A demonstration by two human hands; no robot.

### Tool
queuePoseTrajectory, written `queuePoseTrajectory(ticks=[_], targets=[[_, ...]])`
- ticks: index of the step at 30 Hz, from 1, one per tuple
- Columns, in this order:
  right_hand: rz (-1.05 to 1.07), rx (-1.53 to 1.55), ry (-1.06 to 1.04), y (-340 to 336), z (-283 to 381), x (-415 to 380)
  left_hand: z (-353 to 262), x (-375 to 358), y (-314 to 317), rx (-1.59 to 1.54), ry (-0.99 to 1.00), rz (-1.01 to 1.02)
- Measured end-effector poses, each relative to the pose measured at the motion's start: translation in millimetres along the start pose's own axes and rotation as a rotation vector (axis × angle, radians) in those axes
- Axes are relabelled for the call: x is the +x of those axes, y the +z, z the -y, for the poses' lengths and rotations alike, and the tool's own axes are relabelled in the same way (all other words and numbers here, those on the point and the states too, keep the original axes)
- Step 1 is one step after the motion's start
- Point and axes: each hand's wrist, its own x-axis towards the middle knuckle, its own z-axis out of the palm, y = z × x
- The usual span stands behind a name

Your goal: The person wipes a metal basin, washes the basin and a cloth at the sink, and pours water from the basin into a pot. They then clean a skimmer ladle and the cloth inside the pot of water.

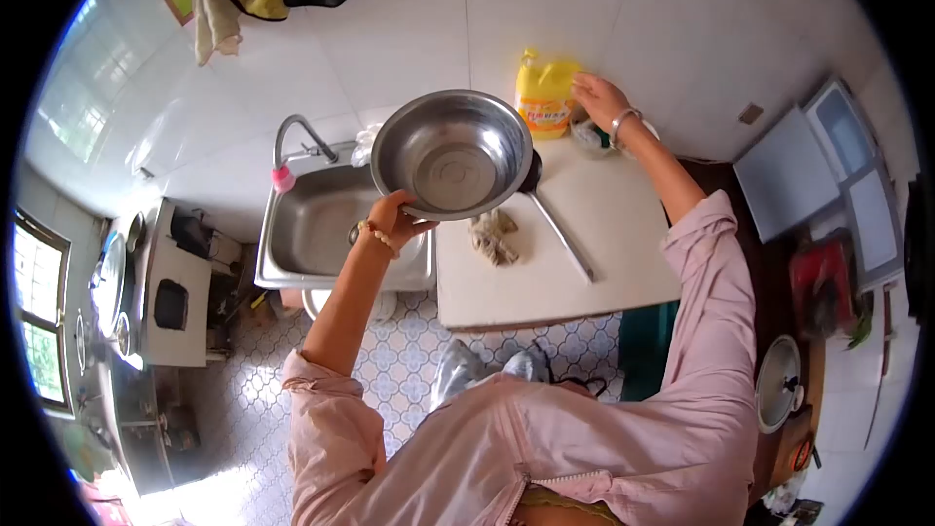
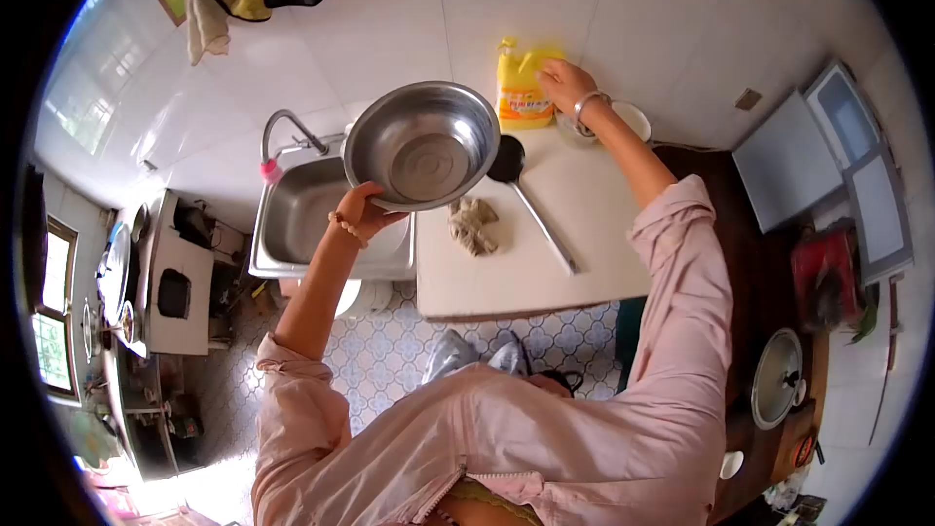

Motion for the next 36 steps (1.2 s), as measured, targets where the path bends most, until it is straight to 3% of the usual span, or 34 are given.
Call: queuePoseTrajectory(ticks=[2,7,14,18,30,32,36], targets=[[-0.039,-0.233,0.006,6,12,45,-13,29,10,-0.008,-0.012,-0.019],[0.066,-0.354,0.215,48,-12,140,-28,75,33,0.042,-0.033,-0.074],[0.193,-0.436,0.482,85,-65,192,-37,108,45,0.114,-0.065,-0.021],[0.294,-0.420,0.473,79,-56,189,-44,126,47,0.129,-0.076,-0.077],[0.257,-0.624,0.381,85,-51,171,-52,136,55,0.159,-0.153,-0.096],[0.094,-0.657,0.291,91,-58,170,-52,136,54,0.151,-0.158,-0.101],[0.147,-0.654,0.301,86,-57,174,-47,134,55,0.157,-0.136,-0.063]])
